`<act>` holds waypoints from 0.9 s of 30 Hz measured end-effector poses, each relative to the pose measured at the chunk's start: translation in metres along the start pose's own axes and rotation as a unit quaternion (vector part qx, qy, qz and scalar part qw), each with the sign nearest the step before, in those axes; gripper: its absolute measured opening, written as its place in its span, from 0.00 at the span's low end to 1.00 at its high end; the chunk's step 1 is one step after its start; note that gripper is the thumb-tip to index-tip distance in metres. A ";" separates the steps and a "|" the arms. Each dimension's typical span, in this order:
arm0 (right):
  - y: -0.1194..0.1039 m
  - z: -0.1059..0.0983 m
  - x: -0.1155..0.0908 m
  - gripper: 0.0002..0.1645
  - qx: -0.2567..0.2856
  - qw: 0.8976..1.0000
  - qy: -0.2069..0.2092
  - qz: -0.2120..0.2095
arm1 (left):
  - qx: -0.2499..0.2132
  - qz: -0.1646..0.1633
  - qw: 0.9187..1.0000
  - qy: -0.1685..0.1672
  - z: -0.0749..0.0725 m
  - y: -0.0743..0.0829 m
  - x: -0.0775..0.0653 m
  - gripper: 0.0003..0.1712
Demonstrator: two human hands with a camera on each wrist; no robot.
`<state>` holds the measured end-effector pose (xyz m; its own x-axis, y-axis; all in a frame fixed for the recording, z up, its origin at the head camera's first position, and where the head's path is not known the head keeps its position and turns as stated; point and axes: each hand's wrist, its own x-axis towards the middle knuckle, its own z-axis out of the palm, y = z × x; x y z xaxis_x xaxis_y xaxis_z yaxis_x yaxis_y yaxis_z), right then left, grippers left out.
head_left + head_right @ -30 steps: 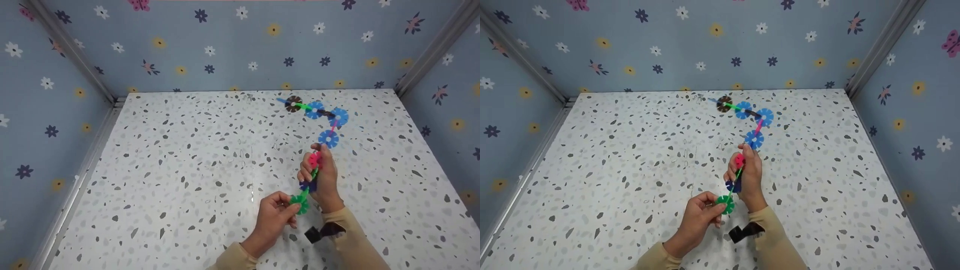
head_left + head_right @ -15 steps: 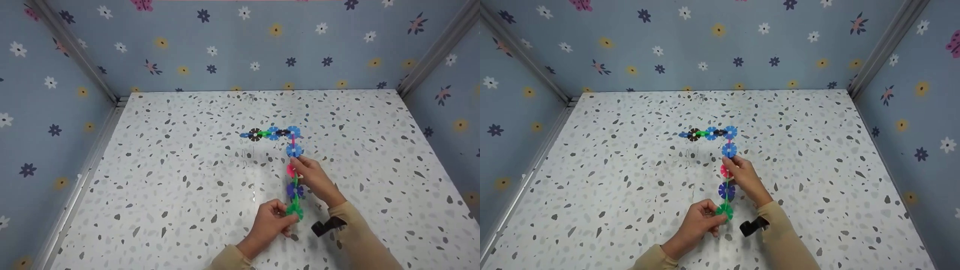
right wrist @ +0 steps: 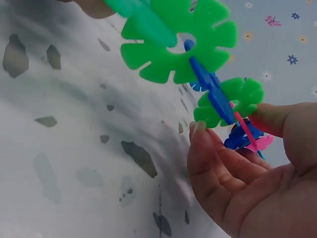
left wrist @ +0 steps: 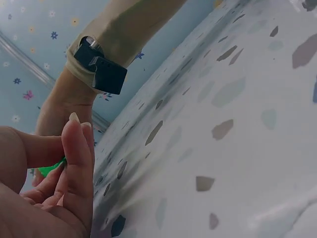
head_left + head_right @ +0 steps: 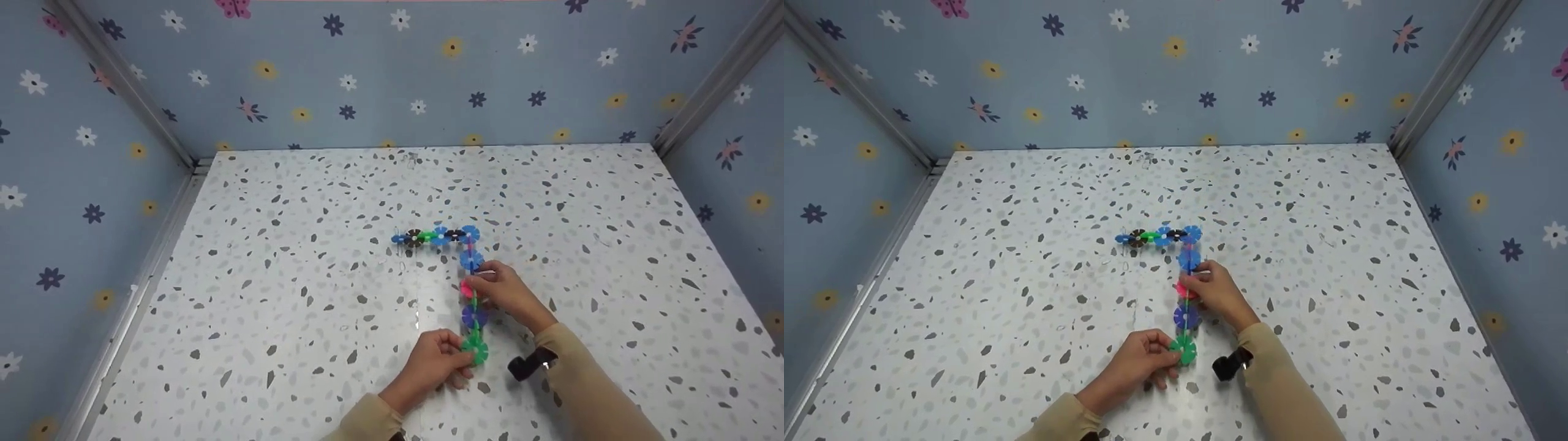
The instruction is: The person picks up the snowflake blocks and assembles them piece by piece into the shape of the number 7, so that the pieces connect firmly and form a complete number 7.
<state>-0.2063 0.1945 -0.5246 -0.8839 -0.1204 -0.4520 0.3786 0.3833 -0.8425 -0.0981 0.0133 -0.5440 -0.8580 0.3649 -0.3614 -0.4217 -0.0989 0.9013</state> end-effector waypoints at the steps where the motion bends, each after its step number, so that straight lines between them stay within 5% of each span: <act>1: 0.001 0.000 0.001 0.31 -0.004 1.000 -0.002 0.002 | 0.008 -0.003 1.000 0.003 0.000 0.000 0.000 0.08; 11: 0.002 -0.001 0.003 0.34 -0.014 1.000 0.003 0.000 | 0.065 -0.023 0.998 0.007 -0.009 0.003 0.001 0.05; 20: 0.001 0.000 0.003 0.25 -0.060 0.998 0.010 0.003 | 0.095 -0.041 0.994 -0.022 -0.015 0.003 0.007 0.05; 27: 0.003 -0.007 -0.001 0.28 -0.086 0.996 0.029 0.013 | 0.198 -0.017 0.980 -0.023 -0.036 0.021 0.011 0.05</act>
<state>-0.2060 0.2018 -0.5247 -0.8903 -0.0574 -0.4518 0.3540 0.5370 -0.7657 -0.1269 -0.0181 -0.5372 -0.8275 0.4045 -0.3893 -0.2945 0.2776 0.9144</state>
